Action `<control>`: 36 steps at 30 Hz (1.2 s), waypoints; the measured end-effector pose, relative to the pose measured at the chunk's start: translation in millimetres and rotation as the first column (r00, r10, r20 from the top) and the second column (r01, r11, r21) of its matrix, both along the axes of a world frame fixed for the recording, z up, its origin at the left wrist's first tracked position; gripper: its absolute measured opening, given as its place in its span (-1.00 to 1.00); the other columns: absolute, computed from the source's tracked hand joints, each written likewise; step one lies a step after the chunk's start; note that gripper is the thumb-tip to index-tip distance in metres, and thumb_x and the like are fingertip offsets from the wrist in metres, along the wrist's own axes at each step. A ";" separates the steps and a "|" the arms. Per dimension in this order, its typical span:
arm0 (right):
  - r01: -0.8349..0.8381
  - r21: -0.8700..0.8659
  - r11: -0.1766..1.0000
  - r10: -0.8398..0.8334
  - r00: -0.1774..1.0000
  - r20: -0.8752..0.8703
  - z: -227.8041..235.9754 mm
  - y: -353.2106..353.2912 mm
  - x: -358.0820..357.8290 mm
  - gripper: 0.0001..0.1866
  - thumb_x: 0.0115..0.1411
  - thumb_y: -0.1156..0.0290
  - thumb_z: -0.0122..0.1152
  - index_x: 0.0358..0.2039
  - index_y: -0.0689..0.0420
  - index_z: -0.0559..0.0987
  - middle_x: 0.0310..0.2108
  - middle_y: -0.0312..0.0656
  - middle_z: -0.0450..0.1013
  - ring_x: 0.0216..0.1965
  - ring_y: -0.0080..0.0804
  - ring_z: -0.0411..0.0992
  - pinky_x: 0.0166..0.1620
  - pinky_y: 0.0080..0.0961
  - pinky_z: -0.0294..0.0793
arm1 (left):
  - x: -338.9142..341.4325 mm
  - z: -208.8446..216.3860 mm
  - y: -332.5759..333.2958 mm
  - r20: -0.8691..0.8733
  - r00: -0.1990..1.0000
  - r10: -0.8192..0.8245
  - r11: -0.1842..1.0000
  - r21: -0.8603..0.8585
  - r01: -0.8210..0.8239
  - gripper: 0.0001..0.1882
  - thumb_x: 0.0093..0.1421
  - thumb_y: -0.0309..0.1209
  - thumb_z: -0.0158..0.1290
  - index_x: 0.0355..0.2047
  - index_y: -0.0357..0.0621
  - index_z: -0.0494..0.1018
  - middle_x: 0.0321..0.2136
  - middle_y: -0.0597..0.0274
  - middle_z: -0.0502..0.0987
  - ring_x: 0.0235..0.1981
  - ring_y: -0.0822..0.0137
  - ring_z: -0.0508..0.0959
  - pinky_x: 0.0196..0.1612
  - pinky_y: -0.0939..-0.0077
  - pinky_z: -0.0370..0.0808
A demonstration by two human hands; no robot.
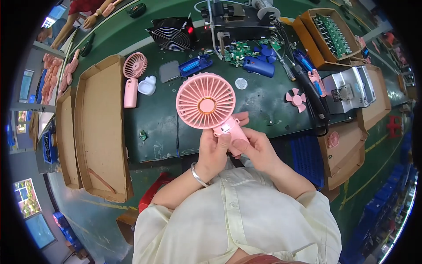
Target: The person assembles portable fans by installing circuit boards, batteries, and fan components into casings by hand and fastening them using an electric screwdriver.
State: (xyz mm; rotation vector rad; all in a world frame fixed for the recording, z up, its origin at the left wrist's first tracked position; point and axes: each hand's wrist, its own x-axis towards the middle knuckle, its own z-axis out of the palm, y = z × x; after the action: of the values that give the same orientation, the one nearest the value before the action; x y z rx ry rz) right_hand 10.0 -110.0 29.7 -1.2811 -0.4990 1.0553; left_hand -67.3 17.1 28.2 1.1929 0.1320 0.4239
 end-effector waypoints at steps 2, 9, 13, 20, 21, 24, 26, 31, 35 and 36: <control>0.037 0.025 0.999 -0.036 0.999 -0.022 -2.8 1.1 -0.4 -0.74 0.28 0.30 0.10 -0.24 0.29 0.50 -0.48 -0.33 0.42 -0.47 -0.68 0.33 -0.40 -0.68 0.35 | 0.0 -3.2 3.0 0.020 0.999 -0.047 0.999 0.012 0.046 -0.35 0.32 -0.07 -0.13 0.20 -0.29 -0.01 0.06 -0.24 0.33 0.07 -0.01 0.42 0.06 0.18 0.44; 0.250 -0.050 0.967 -0.246 0.966 0.076 -0.2 -38.7 41.5 -0.63 0.36 0.21 -0.08 -0.21 0.30 0.51 -0.49 -0.14 0.51 -0.55 -0.52 0.46 -0.46 -0.65 0.46 | -10.8 -7.8 5.8 -0.117 0.987 -0.114 0.961 -0.264 0.080 -0.57 0.25 -0.48 -0.12 0.10 -0.23 0.10 0.00 -0.23 0.38 0.00 0.05 0.48 0.05 0.20 0.44; 0.745 0.052 0.665 -0.558 0.542 -0.628 -14.0 -126.9 107.6 -0.29 0.33 -0.13 -0.26 0.01 0.37 0.36 -0.30 -0.06 0.52 -0.38 -0.42 0.49 -0.34 -0.60 0.53 | -3.5 -5.4 8.8 -0.063 0.987 -0.145 0.962 -0.243 0.126 -0.57 0.29 -0.52 -0.15 0.15 -0.25 0.07 0.01 -0.05 0.40 0.03 0.15 0.46 0.03 0.29 0.46; 0.780 0.066 0.622 -0.203 0.243 -0.948 -48.7 -183.3 146.4 -0.41 0.36 0.12 -0.22 0.08 0.48 0.20 0.03 0.19 0.34 -0.11 -0.19 0.45 -0.06 -0.36 0.55 | -2.4 -15.9 5.1 -0.178 0.972 -0.152 0.979 -0.165 0.122 -0.56 0.27 -0.52 -0.02 0.14 -0.26 0.18 -0.03 0.14 0.42 0.04 0.32 0.43 0.09 0.42 0.40; 0.830 -0.014 0.558 -0.352 0.221 -0.909 -47.6 -180.2 146.3 -0.47 0.37 0.20 -0.23 0.06 0.50 0.22 0.05 0.20 0.31 -0.04 -0.17 0.42 0.00 -0.33 0.53 | -2.2 -18.4 0.8 -0.210 0.965 -0.156 0.979 -0.159 0.124 -0.54 0.24 -0.53 0.01 0.13 -0.25 0.18 -0.05 0.16 0.42 0.00 0.35 0.45 0.07 0.42 0.41; 0.943 0.145 0.298 -0.789 0.329 -0.518 -22.3 -151.9 133.9 -0.65 0.33 0.42 -0.15 -0.08 0.53 0.31 0.04 0.18 0.28 0.06 -0.13 0.34 0.13 -0.29 0.43 | -4.5 -8.7 -6.6 -0.386 0.901 -0.199 0.980 -0.085 0.180 -0.42 0.04 -0.60 0.15 0.06 -0.20 0.19 -0.27 0.32 0.40 -0.26 0.50 0.47 -0.26 0.54 0.50; 0.926 0.251 0.283 -0.954 0.300 -0.029 17.4 -117.9 121.0 -0.60 0.39 0.31 -0.27 -0.07 0.44 0.36 -0.07 0.11 0.38 -0.13 -0.19 0.46 -0.04 -0.37 0.55 | -6.9 -9.9 -10.6 -0.372 0.906 -0.204 0.978 -0.035 0.205 -0.38 -0.02 -0.60 0.18 0.05 -0.19 0.17 -0.28 0.31 0.40 -0.34 0.53 0.45 -0.35 0.55 0.48; 0.783 0.620 0.057 -0.770 -0.361 0.527 81.0 -91.0 111.4 -0.35 0.37 0.02 -0.39 -0.32 0.36 0.53 -0.38 -0.03 0.49 -0.43 -0.28 0.48 -0.42 -0.54 0.54 | -12.3 -20.9 -13.0 -0.126 0.898 -0.422 0.759 -0.591 0.274 -0.58 0.06 -0.45 0.03 -0.05 -0.18 0.24 -0.32 0.26 0.38 -0.43 0.45 0.44 -0.30 0.48 0.47; 0.670 0.663 0.335 -0.837 -0.112 0.536 93.9 -81.7 100.3 -0.33 0.33 0.03 -0.43 -0.41 0.33 0.55 -0.52 -0.05 0.44 -0.40 -0.30 0.41 -0.28 -0.43 0.40 | -6.6 -14.4 -17.7 -0.092 0.915 -0.393 0.670 -0.709 0.217 -0.62 0.22 -0.44 0.03 0.03 -0.25 0.27 -0.22 0.09 0.48 -0.28 0.30 0.57 -0.16 0.43 0.55; 0.496 0.623 0.605 -0.738 0.056 0.672 91.6 -77.2 103.4 -0.32 0.33 -0.02 -0.41 -0.40 0.32 0.55 -0.54 -0.05 0.44 -0.42 -0.30 0.38 -0.31 -0.45 0.37 | -7.8 -16.4 -17.2 -0.114 0.912 -0.395 0.716 -0.660 0.228 -0.64 0.20 -0.46 0.06 -0.01 -0.28 0.31 -0.27 0.09 0.52 -0.27 0.28 0.59 -0.16 0.41 0.57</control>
State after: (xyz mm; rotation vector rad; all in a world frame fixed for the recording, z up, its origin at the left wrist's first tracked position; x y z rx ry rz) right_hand 113.4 -187.2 121.3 -1.5561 -0.7267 -0.6278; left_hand -75.2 -0.1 11.8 0.5599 0.2615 -0.0906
